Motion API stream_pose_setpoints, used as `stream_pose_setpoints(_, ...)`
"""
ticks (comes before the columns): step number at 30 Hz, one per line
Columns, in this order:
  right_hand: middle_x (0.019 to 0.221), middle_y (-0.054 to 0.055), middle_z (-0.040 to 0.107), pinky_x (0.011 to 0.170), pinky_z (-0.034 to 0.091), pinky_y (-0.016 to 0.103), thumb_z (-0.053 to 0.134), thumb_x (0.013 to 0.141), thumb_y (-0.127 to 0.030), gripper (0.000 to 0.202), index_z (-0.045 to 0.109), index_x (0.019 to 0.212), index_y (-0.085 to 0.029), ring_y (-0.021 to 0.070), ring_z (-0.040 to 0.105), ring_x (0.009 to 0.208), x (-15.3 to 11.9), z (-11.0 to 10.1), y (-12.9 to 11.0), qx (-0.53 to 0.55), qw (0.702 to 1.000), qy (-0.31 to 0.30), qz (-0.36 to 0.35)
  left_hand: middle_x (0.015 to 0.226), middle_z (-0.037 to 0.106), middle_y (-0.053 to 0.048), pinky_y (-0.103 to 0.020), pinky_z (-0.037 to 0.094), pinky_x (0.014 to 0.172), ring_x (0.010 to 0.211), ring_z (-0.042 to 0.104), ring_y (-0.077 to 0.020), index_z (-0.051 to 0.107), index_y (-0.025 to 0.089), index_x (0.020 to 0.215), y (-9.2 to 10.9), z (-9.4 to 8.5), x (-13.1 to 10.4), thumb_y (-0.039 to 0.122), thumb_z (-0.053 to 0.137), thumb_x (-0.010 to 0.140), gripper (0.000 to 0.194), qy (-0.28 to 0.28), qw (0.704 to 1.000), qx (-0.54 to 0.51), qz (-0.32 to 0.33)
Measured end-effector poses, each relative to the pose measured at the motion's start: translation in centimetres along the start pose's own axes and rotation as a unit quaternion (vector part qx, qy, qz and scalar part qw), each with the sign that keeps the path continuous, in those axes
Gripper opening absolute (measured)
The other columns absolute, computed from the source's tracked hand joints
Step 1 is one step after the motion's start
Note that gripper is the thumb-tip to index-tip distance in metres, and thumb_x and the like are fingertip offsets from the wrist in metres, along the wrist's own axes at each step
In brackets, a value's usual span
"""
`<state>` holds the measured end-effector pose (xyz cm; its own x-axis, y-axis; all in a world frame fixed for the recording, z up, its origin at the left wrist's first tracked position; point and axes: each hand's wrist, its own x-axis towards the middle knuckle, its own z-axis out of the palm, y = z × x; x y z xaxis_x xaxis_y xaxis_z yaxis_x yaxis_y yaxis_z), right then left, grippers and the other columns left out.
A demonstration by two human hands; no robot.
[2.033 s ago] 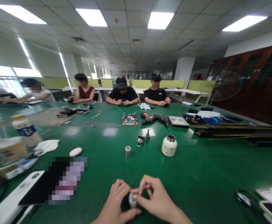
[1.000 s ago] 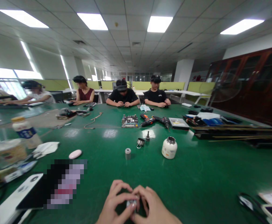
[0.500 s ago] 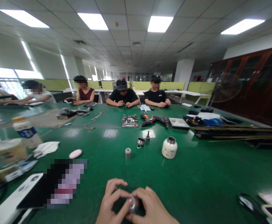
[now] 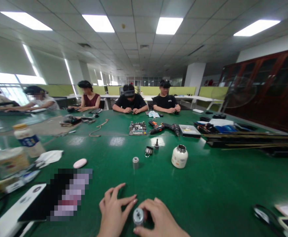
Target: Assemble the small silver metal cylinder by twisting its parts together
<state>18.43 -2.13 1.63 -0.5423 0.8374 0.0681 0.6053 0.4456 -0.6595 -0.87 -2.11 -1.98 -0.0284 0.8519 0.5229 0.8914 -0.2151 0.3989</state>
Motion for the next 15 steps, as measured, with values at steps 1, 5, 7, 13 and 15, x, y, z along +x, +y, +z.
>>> stream_pose_setpoints(1, 0.089, -0.002, 0.069, 0.078, 0.036, 0.029, 0.077, 0.068, -0.034, 0.033, 0.063, 0.095, -0.024, 0.0191, 0.058, 0.081, 0.0, 0.0, 0.1, 0.000, 1.000, 0.001, -0.001, 0.120, 0.061, -0.009, -0.056, 0.040, 0.078, 0.108, 0.045, -0.0384, 0.078, 0.038, 0.089, 0.0, -0.1, 0.0, 0.035, 0.072, 0.078, 0.013, 0.012, 1.000, -0.006, -0.001)
stream_pose_setpoints(5, 0.089, -0.001, 0.069, 0.078, 0.037, 0.030, 0.078, 0.067, -0.036, 0.034, 0.062, 0.095, -0.023, 0.0196, 0.059, 0.080, 0.0, 0.3, 0.4, -0.006, 1.000, 0.000, -0.003, 0.109, 0.063, -0.007, -0.048, 0.044, 0.085, 0.105, 0.048, -0.0304, 0.075, 0.034, 0.096, 0.5, -1.0, 0.0, 0.031, 0.067, 0.084, 0.016, 0.079, 0.992, -0.082, 0.053)
stream_pose_setpoints(7, 0.088, -0.001, 0.069, 0.078, 0.037, 0.030, 0.077, 0.067, -0.034, 0.032, 0.062, 0.093, -0.023, 0.0194, 0.059, 0.080, 0.0, 0.5, 0.6, -0.010, 1.000, 0.003, -0.006, 0.105, 0.063, -0.007, -0.043, 0.045, 0.087, 0.102, 0.049, -0.0277, 0.075, 0.031, 0.092, 0.9, -1.3, -0.2, 0.028, 0.067, 0.083, 0.012, 0.091, 0.980, -0.134, 0.117)
stream_pose_setpoints(13, 0.086, -0.001, 0.069, 0.077, 0.038, 0.030, 0.075, 0.069, -0.030, 0.027, 0.063, 0.093, -0.023, 0.0195, 0.060, 0.079, 0.3, 0.2, 0.3, -0.020, 1.000, 0.006, -0.018, 0.096, 0.062, -0.007, -0.044, 0.043, 0.088, 0.100, 0.049, -0.0277, 0.071, 0.026, 0.079, 2.1, -1.5, -0.6, 0.029, 0.067, 0.080, 0.005, 0.087, 0.966, -0.202, 0.134)
stream_pose_setpoints(15, 0.087, 0.001, 0.070, 0.077, 0.039, 0.031, 0.074, 0.070, -0.031, 0.028, 0.064, 0.093, -0.022, 0.0205, 0.060, 0.079, 0.3, 0.0, 0.1, -0.041, 0.999, 0.005, -0.027, 0.093, 0.062, -0.007, -0.043, 0.044, 0.087, 0.098, 0.050, -0.0273, 0.071, 0.025, 0.080, 2.2, -1.5, -0.4, 0.027, 0.066, 0.080, 0.005, 0.083, 0.965, -0.209, 0.137)
